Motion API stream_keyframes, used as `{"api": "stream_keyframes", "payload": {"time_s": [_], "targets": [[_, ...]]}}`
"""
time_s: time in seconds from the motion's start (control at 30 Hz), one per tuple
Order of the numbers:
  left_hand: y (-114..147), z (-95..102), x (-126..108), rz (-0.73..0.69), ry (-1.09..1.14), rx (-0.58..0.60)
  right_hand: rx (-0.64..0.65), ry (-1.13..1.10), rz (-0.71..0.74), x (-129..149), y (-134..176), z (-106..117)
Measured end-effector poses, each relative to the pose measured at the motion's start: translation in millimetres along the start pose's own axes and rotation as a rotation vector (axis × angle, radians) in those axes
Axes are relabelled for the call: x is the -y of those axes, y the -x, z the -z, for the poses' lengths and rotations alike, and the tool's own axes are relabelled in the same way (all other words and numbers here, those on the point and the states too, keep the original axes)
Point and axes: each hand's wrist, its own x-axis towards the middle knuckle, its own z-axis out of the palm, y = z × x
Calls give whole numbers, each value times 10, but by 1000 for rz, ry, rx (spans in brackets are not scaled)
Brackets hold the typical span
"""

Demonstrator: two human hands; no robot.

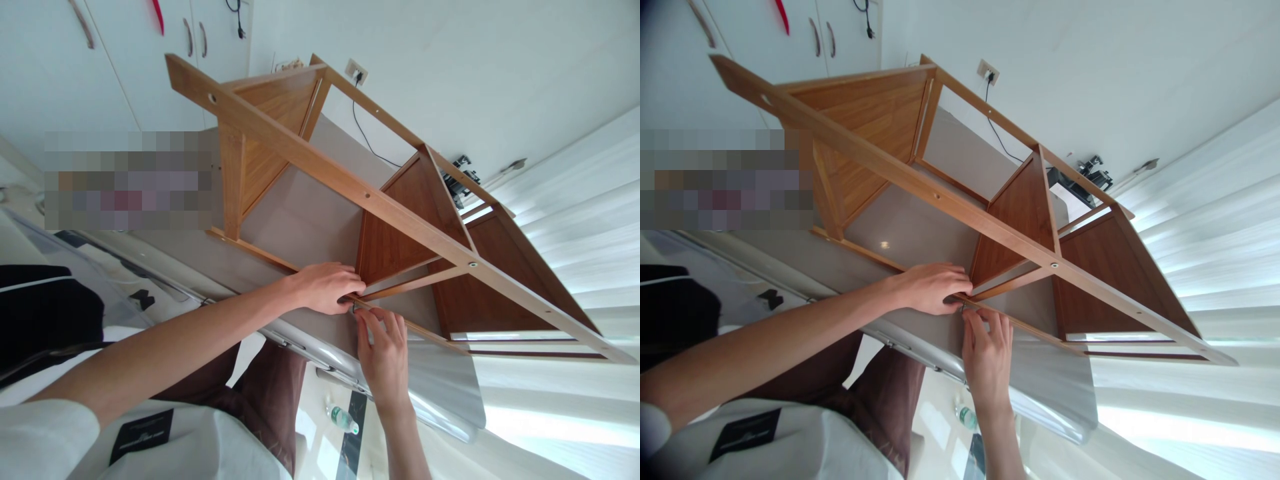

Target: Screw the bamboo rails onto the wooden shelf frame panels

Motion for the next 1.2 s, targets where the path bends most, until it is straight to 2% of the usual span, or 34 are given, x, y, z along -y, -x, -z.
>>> {"api": "stream_keyframes", "payload": {"time_s": [0.33,0.67,1.0,1.2], "targets": [[0,-18,13,1,-9,-5,-63,-229,-145,-26,95,-167],[-2,-29,14,6,-14,-9,-56,-268,-152,-34,103,-174],[1,-30,20,6,-3,-8,-40,-227,-121,-32,118,-145],[1,-16,8,11,-9,6,-2,-48,-59,3,93,-96]]}}
